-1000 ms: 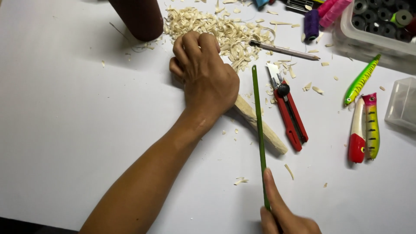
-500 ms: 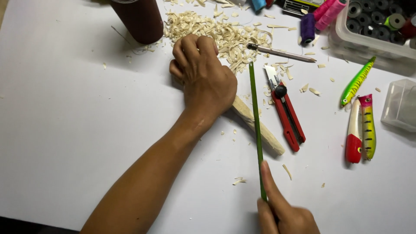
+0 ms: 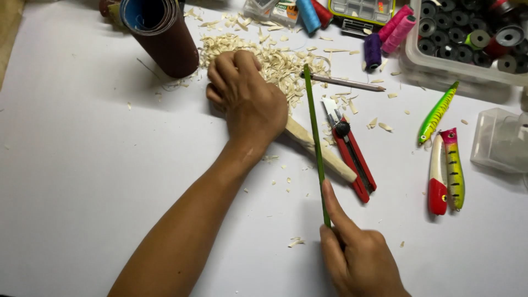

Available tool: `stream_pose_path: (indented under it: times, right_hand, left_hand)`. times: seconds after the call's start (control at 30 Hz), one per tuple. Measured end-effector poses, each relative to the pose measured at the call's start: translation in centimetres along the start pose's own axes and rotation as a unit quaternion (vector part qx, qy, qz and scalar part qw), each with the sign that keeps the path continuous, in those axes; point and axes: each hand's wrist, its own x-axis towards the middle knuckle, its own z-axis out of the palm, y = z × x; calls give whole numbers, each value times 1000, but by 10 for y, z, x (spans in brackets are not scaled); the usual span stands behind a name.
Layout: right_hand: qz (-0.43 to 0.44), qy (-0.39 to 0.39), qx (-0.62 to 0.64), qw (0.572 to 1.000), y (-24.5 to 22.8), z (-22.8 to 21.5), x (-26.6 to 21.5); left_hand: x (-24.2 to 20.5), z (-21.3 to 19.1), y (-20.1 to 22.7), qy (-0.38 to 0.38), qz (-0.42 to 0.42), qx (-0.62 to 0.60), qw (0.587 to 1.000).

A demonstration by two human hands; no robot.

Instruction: The person carves a rectangular piece of light-colored wood using a utility knife, removing thin shavings to shape the edges. They then switch to a green file to smooth the surface of the wood. The work is performed on a white table cluttered with wood shavings and various fishing lures.

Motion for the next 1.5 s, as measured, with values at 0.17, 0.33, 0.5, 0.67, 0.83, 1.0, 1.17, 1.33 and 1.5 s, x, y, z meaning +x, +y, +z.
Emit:
stream_pose_path:
  times: [0.17, 0.33, 0.5, 0.67, 0.83, 1.0, 1.17, 1.33, 1.5]
  right_hand:
    - [-54, -53, -1, 997, -16, -23, 29]
    - [32, -64, -86, 994, -11, -26, 14]
    - [-62, 58, -122, 989, 14, -12, 7]
    - [-33, -31, -33, 998, -22, -22, 72]
    - [-42, -48, -42, 997, -40, -24, 84]
    - [50, -14, -100, 994, -8, -15, 24]
    - [-43, -7, -42, 998, -21, -17, 63]
    - [-58, -42, -30, 997, -51, -28, 97]
    - [-15, -1, -71, 997, -14, -13, 34]
  left_hand:
    - [17, 3, -4, 5, -19, 27, 999]
    - [19, 0, -2, 4, -38, 23, 999]
    - [21, 3, -6, 0, -9, 18, 1000]
    - [23, 2, -6, -12, -3, 30, 999]
    - [21, 2, -5, 11, 4, 31, 999]
    - [22, 1, -8, 6, 5, 19, 1000]
    - [20, 2, -8, 7, 17, 17, 1000]
    - [21, 1, -7, 11, 19, 21, 1000]
    - [24, 1, -7, 8, -1, 8, 1000]
